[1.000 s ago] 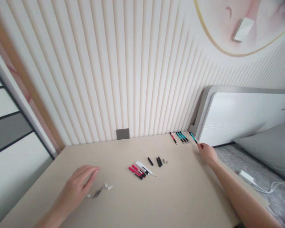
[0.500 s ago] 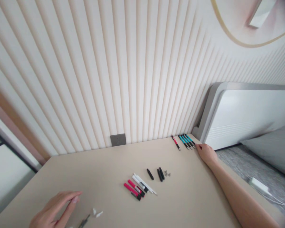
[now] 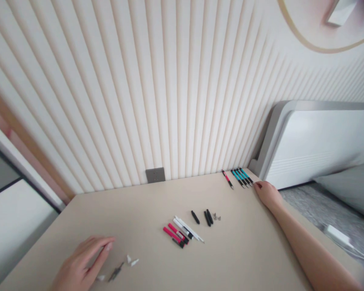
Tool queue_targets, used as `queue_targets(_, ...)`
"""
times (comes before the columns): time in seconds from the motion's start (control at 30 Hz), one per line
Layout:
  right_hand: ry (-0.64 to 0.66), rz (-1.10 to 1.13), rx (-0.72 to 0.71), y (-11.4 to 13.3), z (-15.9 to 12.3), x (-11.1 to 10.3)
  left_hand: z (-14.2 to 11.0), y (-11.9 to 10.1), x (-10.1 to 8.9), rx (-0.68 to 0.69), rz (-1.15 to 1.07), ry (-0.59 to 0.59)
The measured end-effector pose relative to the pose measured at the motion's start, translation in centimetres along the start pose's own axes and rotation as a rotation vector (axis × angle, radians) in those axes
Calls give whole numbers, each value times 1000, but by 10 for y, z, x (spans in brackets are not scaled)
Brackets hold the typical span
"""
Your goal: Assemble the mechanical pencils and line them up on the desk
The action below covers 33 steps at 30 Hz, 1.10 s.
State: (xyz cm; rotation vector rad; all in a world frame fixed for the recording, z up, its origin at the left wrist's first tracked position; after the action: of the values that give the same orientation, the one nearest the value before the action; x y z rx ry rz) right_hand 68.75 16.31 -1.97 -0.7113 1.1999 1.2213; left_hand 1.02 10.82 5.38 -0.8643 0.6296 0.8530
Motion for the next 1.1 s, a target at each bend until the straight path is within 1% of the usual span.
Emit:
queue_targets(0.07,2,0,-4,1,-1,0,2,-4,3,-2,-33,81)
queue_targets(0.17,1,-8,-7,2,-5,-2,2,-7,4,-42,-51,146)
queue_targets(0.23,-26,-6,-11,2,-10,-6,1,-9,5,-57,-58,188)
queue_targets(0.37,-146,63,0,8,-24,-18,-6,-10,10,-72,-56,278)
queue_targets(0.43,-226,123,-10,21,-32,-26,-9,-10,9,-77,-56,294)
queue_targets(0.5,-298,197,-73,46,-42,-35,-12,-12,7,-67,-67,320)
queue_targets(0.53,-322,239,-129,63,-48,-40,-13,-14,6,-60,-79,333)
queue_targets(0.6,-348,318,-253,107,-62,-50,-17,-16,4,-42,-109,373)
queue_targets(0.77,-327,457,-530,231,-111,-68,-29,-17,-3,-19,-182,431)
queue_targets(0.83,-342,467,-592,268,-131,-72,-33,-16,-4,-11,-196,437)
queue_targets(0.87,-355,462,-604,280,-139,-72,-35,-15,-4,-8,-191,436)
queue_targets(0.93,-359,445,-615,291,-150,-70,-38,-12,-4,-2,-166,424)
queue_targets(1.0,-334,422,-607,286,-155,-63,-39,-8,-2,-4,-145,417)
queue_targets(1.1,-257,379,-593,266,-154,-49,-37,-3,2,-16,-135,420)
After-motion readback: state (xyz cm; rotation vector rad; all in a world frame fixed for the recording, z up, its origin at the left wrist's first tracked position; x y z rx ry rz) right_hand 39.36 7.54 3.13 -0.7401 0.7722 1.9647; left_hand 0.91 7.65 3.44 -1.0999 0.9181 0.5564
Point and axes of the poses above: each hand's wrist, its own z-axis towards the middle knuckle, its own x-axis out of the palm, y = z × x, the point moved 8 cm from there along z, towards the middle knuckle, and after that the axes turned 13 degrees about -x, right-handed, at the moved point
